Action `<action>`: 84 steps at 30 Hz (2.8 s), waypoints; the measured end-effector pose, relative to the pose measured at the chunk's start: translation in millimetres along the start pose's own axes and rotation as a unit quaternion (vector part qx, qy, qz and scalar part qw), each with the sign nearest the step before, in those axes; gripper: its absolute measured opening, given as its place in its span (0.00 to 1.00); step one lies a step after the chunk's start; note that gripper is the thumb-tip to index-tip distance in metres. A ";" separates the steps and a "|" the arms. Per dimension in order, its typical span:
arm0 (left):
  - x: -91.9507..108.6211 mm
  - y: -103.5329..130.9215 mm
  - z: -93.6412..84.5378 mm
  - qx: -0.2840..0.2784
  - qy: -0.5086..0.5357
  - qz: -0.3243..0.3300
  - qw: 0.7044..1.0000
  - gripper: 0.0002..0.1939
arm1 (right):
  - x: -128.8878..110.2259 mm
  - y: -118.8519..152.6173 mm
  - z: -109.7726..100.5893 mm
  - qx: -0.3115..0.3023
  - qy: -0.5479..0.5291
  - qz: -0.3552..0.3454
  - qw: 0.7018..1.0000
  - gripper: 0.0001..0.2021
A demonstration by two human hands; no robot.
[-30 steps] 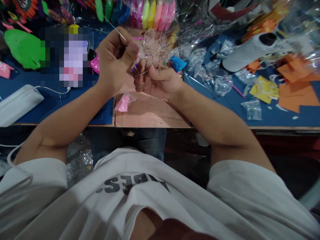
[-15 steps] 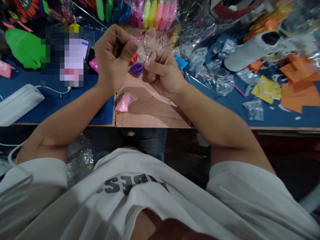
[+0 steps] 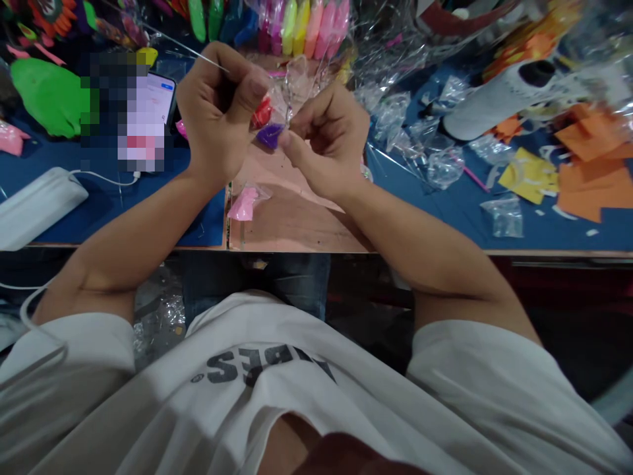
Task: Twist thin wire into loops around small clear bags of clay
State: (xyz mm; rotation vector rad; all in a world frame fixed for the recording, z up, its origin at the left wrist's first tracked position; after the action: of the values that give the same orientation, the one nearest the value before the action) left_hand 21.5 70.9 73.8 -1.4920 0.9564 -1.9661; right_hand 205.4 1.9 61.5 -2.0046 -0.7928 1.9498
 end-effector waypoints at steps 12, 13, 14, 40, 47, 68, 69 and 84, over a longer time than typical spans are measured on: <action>-3.4 -4.6 1.4 -0.043 0.004 0.082 0.996 0.32 | 59.6 -8.9 17.7 -0.070 -0.172 0.234 0.954 0.26; -0.7 -3.4 4.0 -0.044 0.007 0.074 0.996 0.31 | 58.7 -8.7 18.1 -0.075 -0.173 0.231 0.955 0.27; -0.7 -2.7 6.0 -0.043 0.009 0.055 0.997 0.29 | 58.4 -8.7 18.5 -0.080 -0.173 0.230 0.954 0.28; -2.2 1.8 20.5 -0.055 0.143 -0.003 0.988 0.22 | 56.1 -12.2 21.0 -0.101 -0.198 0.181 0.958 0.28; -20.8 9.2 31.3 -0.101 0.189 -0.171 0.962 0.21 | 52.8 -6.8 31.4 -0.161 -0.278 0.216 0.922 0.33; 26.8 -0.1 14.7 -0.072 -0.037 0.039 0.996 0.22 | 26.0 -12.8 -10.5 0.038 -0.047 0.060 0.996 0.26; 24.7 -2.7 13.2 -0.061 -0.003 0.033 0.998 0.22 | 34.6 -14.2 -8.1 0.028 -0.097 0.086 0.991 0.27; 18.0 -3.7 23.3 -0.064 0.131 -0.008 0.989 0.25 | 63.3 -4.8 23.1 -0.094 -0.294 0.202 0.930 0.21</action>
State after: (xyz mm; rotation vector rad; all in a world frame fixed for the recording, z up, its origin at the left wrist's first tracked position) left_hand 38.8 54.6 91.4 -1.3317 1.2048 -2.1855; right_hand 179.6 34.6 8.3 -1.7909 -0.7438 2.8926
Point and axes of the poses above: each hand's wrist, its own y-axis away from the middle knuckle, its own z-axis out of the palm, x = y × z, the point moved 10 cm from there along -y, towards the middle knuckle, and after that the axes turned 9 degrees about -x, right-handed, at the moved point
